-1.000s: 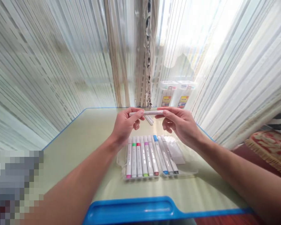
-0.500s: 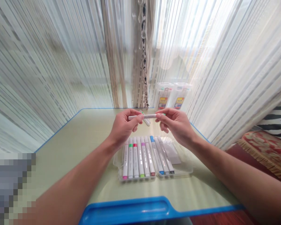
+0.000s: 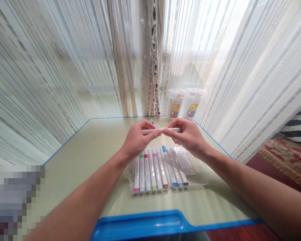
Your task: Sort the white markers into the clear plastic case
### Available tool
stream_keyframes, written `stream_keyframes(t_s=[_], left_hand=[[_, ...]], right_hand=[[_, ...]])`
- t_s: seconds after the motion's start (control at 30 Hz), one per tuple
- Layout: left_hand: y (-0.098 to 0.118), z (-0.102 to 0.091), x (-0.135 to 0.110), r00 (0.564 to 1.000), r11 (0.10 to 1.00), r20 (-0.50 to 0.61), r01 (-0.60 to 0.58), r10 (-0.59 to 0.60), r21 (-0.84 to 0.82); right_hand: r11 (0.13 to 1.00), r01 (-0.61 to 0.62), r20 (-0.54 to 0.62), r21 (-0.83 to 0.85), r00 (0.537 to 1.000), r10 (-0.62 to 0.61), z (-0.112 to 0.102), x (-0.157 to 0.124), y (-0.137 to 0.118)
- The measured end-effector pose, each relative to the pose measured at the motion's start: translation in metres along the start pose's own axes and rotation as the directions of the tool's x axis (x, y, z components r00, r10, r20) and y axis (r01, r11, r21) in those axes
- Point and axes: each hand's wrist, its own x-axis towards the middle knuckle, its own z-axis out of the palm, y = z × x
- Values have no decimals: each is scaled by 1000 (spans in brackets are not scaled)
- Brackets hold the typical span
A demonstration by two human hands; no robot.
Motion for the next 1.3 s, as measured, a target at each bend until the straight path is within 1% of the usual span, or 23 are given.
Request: stream_keyframes(t_s=[0.07,0.2,0.3,0.43,0.6,0.73,0.87,1.07,1.3], left_hand=[[0,0,0,1000,1000,10,0,0,-17],[0,-2,1,999,992,38,15,-11,-123],[0,-4,2,998,983,57,40,-30,-179],[2,-5,2,995,981,98,46,-28,-186],[3,-1,-2,989,992,149,16,3,-126],[2,2,-3,985,998,171,-5,17,-70],[1,1,-3,988,998,150,-17,25,-56],[-1,-2,1,996,997,78,-36,41,-63],[-1,-4,4,999,994,-28,-19,16,-112]], right_hand=[[1000,-18,-10,-3,1000,18,-1,1,-1],[997,-71,-26,27,997,72,-3,4,0],[998,-68,-36,-1,997,68,-5,5,1],[988,12,-47,-156,999,-20,-7,3,2],[921,112,-64,-374,987,-146,-8,-1,1],[881,151,-65,-448,977,-201,-6,-2,-1],[899,148,-61,-412,980,-190,-5,0,-2],[943,99,-57,-318,991,-123,-7,2,-5],[996,8,-13,-86,1000,-9,-5,4,-5]])
